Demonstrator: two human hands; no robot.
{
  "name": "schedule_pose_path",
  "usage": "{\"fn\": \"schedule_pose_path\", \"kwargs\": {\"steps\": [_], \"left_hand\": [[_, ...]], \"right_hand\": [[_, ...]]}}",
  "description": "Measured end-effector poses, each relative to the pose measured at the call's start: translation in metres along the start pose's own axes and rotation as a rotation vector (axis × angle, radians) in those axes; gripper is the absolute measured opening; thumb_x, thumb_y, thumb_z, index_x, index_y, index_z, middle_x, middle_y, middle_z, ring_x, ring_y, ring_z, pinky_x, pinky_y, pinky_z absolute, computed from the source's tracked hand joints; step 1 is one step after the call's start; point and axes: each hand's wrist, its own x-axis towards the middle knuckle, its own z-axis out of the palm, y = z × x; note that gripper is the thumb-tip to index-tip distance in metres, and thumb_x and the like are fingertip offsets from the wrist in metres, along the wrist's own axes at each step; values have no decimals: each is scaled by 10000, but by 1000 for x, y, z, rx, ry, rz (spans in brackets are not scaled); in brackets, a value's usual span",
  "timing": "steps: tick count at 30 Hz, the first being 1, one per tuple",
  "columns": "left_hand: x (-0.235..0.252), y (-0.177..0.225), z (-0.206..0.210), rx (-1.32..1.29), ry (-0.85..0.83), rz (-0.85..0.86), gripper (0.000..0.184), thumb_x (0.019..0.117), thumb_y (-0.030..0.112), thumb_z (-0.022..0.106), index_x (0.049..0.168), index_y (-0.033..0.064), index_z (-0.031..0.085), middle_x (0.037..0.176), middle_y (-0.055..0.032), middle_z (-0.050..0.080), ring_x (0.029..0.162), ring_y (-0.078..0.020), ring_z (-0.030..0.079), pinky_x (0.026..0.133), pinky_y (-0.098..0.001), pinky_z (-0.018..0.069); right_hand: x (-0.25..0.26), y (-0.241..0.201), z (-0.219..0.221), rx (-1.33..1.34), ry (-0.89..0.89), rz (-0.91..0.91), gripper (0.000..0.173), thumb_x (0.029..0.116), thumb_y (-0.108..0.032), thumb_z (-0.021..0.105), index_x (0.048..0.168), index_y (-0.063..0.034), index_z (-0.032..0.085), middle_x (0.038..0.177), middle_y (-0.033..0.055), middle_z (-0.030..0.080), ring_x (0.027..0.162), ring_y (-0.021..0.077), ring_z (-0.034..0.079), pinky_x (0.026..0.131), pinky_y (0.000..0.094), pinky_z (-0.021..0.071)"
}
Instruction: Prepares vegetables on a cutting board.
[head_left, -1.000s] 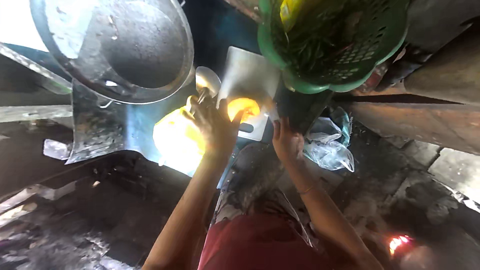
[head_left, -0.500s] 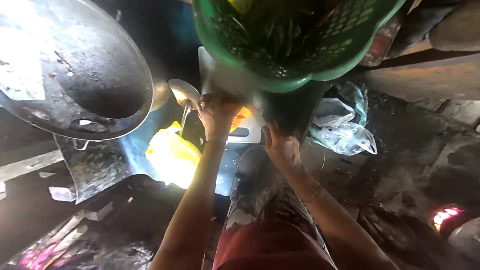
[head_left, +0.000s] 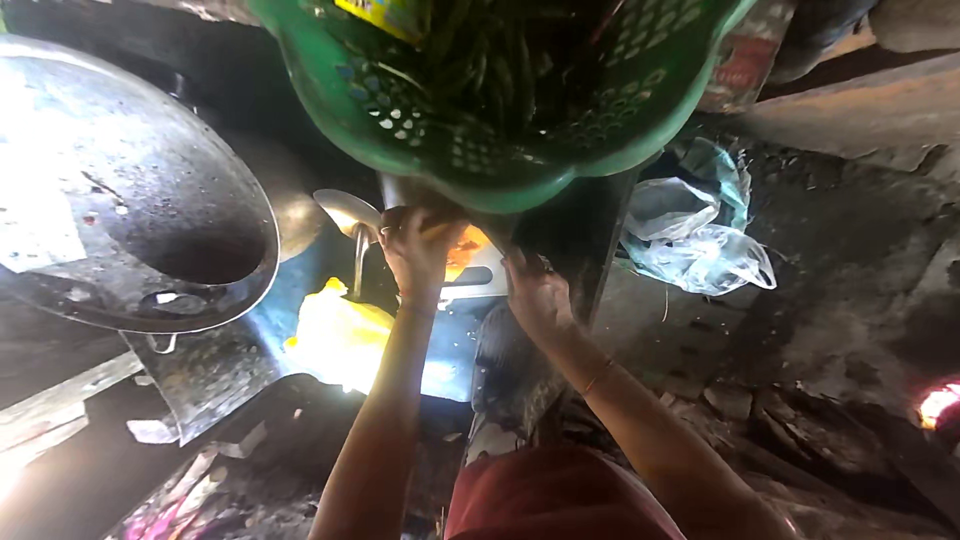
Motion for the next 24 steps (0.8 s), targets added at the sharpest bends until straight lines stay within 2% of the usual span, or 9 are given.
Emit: {"fn": "schedule_pose_path", "kwargs": {"steps": [3, 6, 8, 11, 13, 15, 19, 24], "left_hand": [[0, -3, -1, -37, 10, 17, 456, 801, 381, 850, 1061, 20, 749, 1167, -245, 673, 1196, -413, 586, 1051, -550, 422], [1, -14, -2, -122, -39, 99, 403, 787, 363, 858, 1010, 40, 766, 1119, -201, 694, 1159, -351, 604, 1040, -496, 435], [3, -21, -3, -174, -86, 144, 391, 769, 351, 869, 983, 39, 772, 1103, -193, 685, 1136, -330, 599, 1034, -469, 435], [1, -22, -10, -179, -128, 72, 496, 789, 332, 857, 1115, -8, 702, 1234, -244, 628, 1212, -351, 582, 1061, -482, 449], [0, -13, -12, -108, -122, -20, 583, 778, 355, 868, 1177, -19, 668, 1322, -278, 573, 1283, -420, 525, 1096, -553, 404], [-2, -10, -9, -46, -102, -65, 563, 779, 390, 860, 1147, -4, 696, 1297, -263, 596, 1278, -441, 518, 1097, -613, 357], [-3, -6, -8, -100, -100, -41, 478, 814, 319, 818, 1128, -21, 699, 1280, -259, 599, 1249, -379, 541, 1078, -515, 400], [-3, -13, -8, -121, -121, -22, 429, 822, 280, 803, 1116, -14, 696, 1306, -261, 564, 1244, -358, 537, 1057, -481, 426]], "right_hand": [[6, 5, -5, 46, -85, 16, 196, 1014, -162, 625, 1156, -47, 696, 841, 184, 708, 678, 371, 718, 542, 482, 567], [21, 25, -19, 139, -197, 8, 321, 1069, -262, 544, 1262, -31, 658, 787, 199, 706, 693, 403, 715, 593, 541, 564], [21, 25, -18, 118, -134, -28, 275, 1055, -231, 570, 1217, -34, 671, 767, 180, 698, 657, 382, 708, 559, 514, 559], [7, 10, -16, 60, -10, -20, 225, 1027, -173, 608, 1193, -42, 686, 800, 175, 694, 638, 353, 702, 516, 468, 548], [-1, 1, -21, 49, 52, -36, 170, 996, -141, 632, 1118, -37, 689, 793, 171, 677, 604, 340, 686, 477, 447, 536], [-8, -6, -27, 53, 78, -63, 143, 958, -110, 668, 1080, -43, 701, 793, 160, 672, 588, 324, 679, 459, 426, 532], [-14, -16, -23, 47, 93, -72, 140, 933, -95, 687, 1064, -56, 718, 747, 139, 658, 566, 301, 671, 460, 404, 537], [-22, -26, -20, 26, 118, -54, 161, 890, -37, 696, 1045, -70, 724, 751, 138, 659, 560, 286, 668, 446, 377, 527]]}}
